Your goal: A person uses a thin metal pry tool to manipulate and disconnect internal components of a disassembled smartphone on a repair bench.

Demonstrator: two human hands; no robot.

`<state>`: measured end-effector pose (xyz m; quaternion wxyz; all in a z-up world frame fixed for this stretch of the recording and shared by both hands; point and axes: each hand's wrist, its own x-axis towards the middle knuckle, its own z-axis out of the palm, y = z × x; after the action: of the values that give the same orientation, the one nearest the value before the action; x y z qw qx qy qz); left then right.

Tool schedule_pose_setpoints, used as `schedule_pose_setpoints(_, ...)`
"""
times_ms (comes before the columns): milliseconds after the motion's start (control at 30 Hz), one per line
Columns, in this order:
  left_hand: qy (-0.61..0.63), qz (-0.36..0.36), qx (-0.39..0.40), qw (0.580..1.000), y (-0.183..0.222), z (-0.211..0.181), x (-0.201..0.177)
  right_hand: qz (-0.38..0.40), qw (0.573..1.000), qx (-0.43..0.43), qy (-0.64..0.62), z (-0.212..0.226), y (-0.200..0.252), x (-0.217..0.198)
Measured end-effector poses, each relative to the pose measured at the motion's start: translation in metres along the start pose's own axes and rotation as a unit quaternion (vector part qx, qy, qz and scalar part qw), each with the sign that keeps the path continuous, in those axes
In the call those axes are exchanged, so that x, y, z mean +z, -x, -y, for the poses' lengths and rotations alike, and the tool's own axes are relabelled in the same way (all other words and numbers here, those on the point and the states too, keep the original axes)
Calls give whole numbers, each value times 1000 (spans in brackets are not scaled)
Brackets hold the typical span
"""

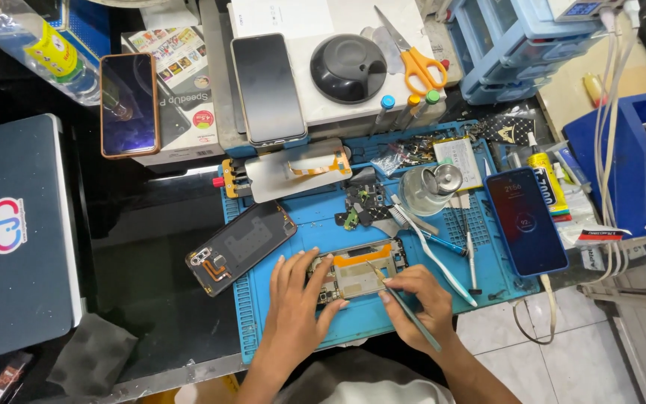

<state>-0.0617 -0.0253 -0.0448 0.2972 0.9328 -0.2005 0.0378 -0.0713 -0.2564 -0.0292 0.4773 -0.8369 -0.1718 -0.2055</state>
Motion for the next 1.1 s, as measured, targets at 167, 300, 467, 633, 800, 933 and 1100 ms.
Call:
schedule_pose_setpoints(167,29,-41,17,999,0,0,-3,-10,1000,-3,-6,-3,2,2)
schedule_pose_setpoints(300,36,-39,14,998,2,-1,-4,-6,1000,2,2,-3,4,1)
schedule_pose_setpoints(467,62,-64,52,995,6,3,-2,-22,1000,-9,-12,-4,5,0)
schedule_pose_setpoints(633,48,-52,54,996,7,1,-5,-35,999,-11,-18,-7,6,1)
schedule_pose_setpoints(800,6,-32,38,999,5,-3,-4,-45,999,-5,-18,-7,10,3)
schedule_pose_setpoints(933,7,-31,39,999,5,0,-3,-104,993,29,-39,-17,16,5)
schedule_pose_setpoints(1100,64,-89,36,993,5,-5,0,-190,975,43,-104,-27,20,5)
